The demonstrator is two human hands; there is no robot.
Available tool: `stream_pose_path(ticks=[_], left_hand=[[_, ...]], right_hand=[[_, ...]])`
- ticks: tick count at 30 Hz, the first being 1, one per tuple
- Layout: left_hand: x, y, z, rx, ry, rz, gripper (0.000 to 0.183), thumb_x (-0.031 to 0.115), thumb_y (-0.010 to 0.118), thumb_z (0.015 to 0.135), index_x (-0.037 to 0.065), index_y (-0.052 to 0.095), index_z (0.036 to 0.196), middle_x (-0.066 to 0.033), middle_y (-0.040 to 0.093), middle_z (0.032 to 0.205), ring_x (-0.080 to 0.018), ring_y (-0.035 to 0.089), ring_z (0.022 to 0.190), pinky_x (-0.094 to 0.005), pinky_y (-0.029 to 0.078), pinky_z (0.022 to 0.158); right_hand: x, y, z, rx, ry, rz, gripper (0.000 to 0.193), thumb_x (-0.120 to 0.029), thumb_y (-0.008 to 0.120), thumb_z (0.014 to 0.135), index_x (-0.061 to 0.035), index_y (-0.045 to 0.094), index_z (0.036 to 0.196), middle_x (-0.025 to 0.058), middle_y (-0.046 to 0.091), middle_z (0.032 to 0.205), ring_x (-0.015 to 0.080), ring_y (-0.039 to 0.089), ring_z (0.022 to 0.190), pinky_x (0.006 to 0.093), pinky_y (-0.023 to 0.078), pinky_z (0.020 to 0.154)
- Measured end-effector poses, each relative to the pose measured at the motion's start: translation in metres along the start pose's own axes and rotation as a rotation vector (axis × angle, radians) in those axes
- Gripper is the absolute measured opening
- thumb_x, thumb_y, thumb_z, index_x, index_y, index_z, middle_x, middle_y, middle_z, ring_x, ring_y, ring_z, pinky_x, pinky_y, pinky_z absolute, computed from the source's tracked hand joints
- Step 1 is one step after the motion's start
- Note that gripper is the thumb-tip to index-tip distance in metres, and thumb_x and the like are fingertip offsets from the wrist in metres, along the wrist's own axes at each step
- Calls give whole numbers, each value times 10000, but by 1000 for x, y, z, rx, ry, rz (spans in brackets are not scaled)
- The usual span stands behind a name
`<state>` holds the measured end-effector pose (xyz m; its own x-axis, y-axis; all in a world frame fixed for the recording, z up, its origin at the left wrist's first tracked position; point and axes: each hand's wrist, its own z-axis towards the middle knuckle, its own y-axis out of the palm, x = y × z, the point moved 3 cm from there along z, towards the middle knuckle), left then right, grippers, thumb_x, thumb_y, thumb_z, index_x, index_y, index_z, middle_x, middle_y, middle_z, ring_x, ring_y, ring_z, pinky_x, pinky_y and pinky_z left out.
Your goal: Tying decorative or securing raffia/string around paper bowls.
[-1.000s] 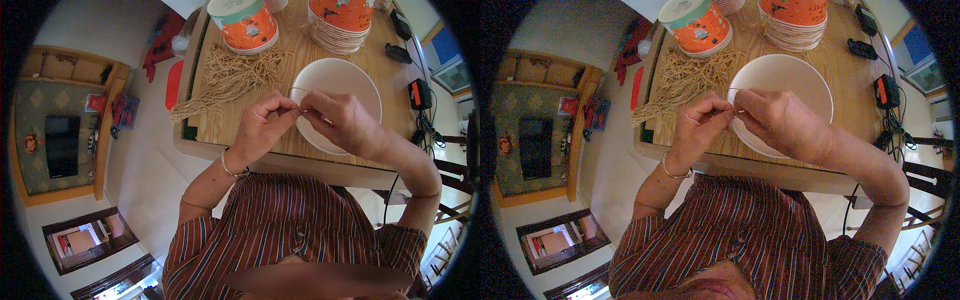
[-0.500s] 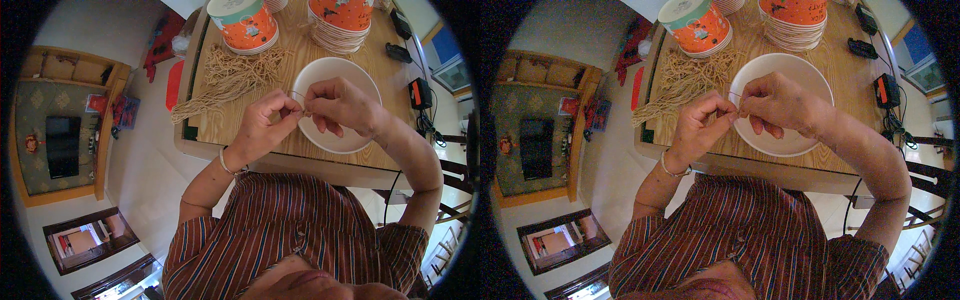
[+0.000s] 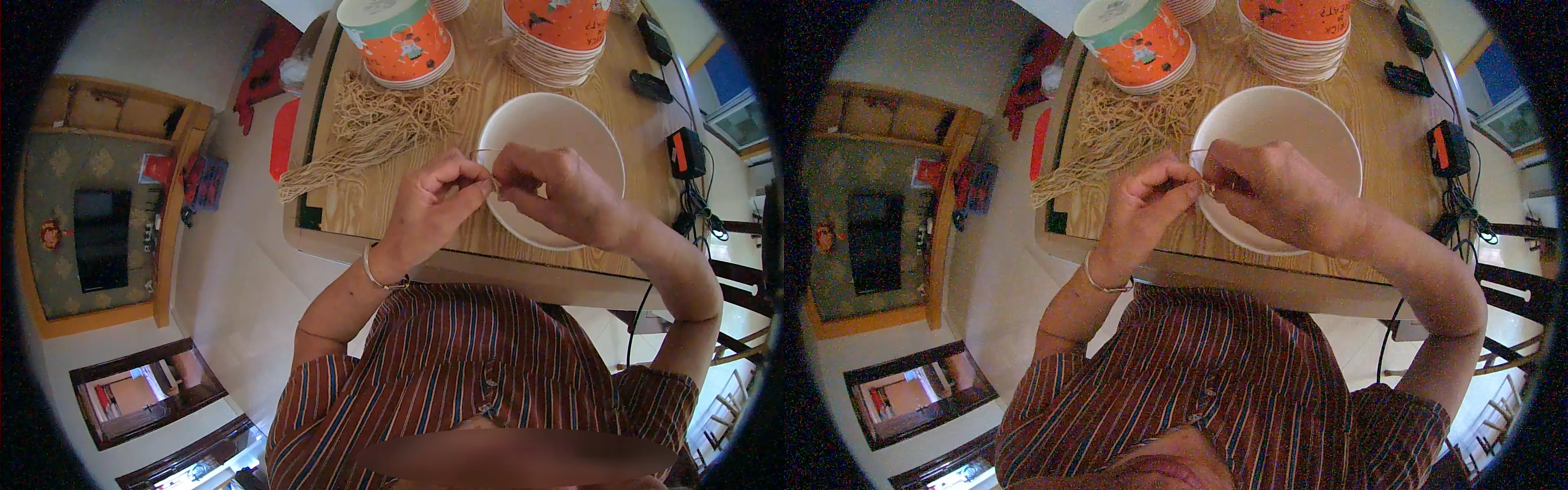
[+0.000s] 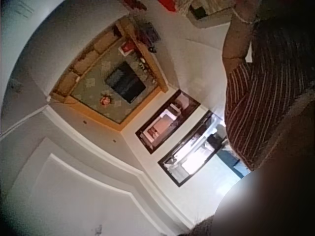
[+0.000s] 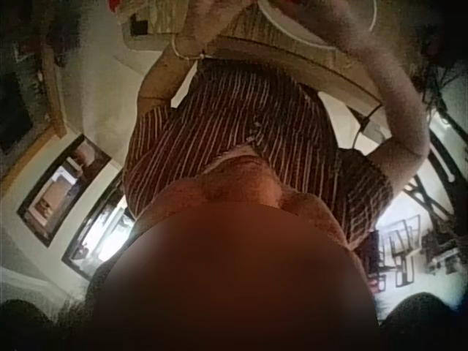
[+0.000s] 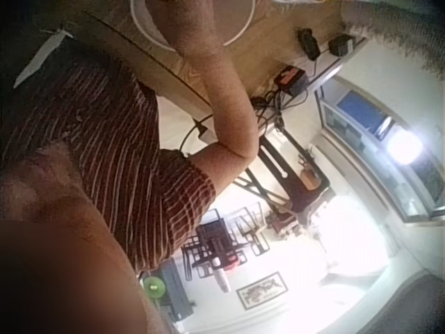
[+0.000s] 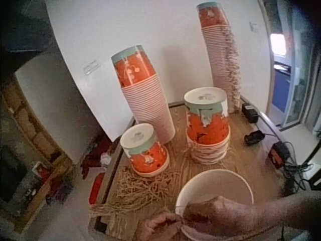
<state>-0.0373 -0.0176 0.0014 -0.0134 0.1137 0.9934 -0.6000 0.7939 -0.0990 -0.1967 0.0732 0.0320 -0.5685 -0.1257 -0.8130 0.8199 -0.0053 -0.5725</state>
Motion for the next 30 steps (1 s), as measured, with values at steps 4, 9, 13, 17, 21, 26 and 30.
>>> stream_pose_path(ticks=[4,9,13,17,21,26,30], left_hand=[[1,1,0,8,27,16,52,26,646,854,12,661,901,20,531,790,-61,472,731,-222,365,656],[2,0,1,11,22,16,60,26,650,852,12,667,909,11,549,797,-70,486,755,-229,375,674],[-1,-1,3,9,82,2,62,28,656,850,13,670,909,8,550,793,-70,489,756,-230,377,678],[-1,-2,3,-4,107,43,72,35,670,845,16,676,913,6,548,788,-76,487,750,-231,380,681],[1,-3,3,-25,69,97,73,43,678,845,19,679,913,4,549,790,-82,484,744,-230,381,683],[4,-3,3,-31,121,114,69,46,670,856,17,674,918,-1,550,804,-89,486,743,-234,392,694],[5,-3,2,-41,125,143,60,38,657,867,19,664,924,-7,551,819,-95,491,751,-241,404,706]], right_hand=[[-7,0,-2,56,-9,61,205,-86,639,847,-42,527,1012,151,640,746,342,661,707,416,519,612],[-11,2,-3,90,-99,-39,206,-87,630,858,-52,503,1016,155,640,768,362,660,736,431,526,626],[-12,1,-4,133,-215,-154,164,-93,611,876,-53,498,988,160,638,792,376,655,768,449,523,632],[-18,-1,-2,140,-287,-238,132,-116,605,888,-51,516,961,164,638,771,403,642,749,453,524,627],[-17,-3,1,144,-115,-166,111,-144,584,912,-39,546,914,140,631,700,328,660,655,413,520,566],[-3,-5,7,-140,351,405,175,-172,510,971,-34,564,877,-6,530,641,37,466,518,205,383,462],[-2,-6,7,-172,413,508,203,-204,508,973,-40,564,866,-9,504,626,48,430,498,212,353,449]])
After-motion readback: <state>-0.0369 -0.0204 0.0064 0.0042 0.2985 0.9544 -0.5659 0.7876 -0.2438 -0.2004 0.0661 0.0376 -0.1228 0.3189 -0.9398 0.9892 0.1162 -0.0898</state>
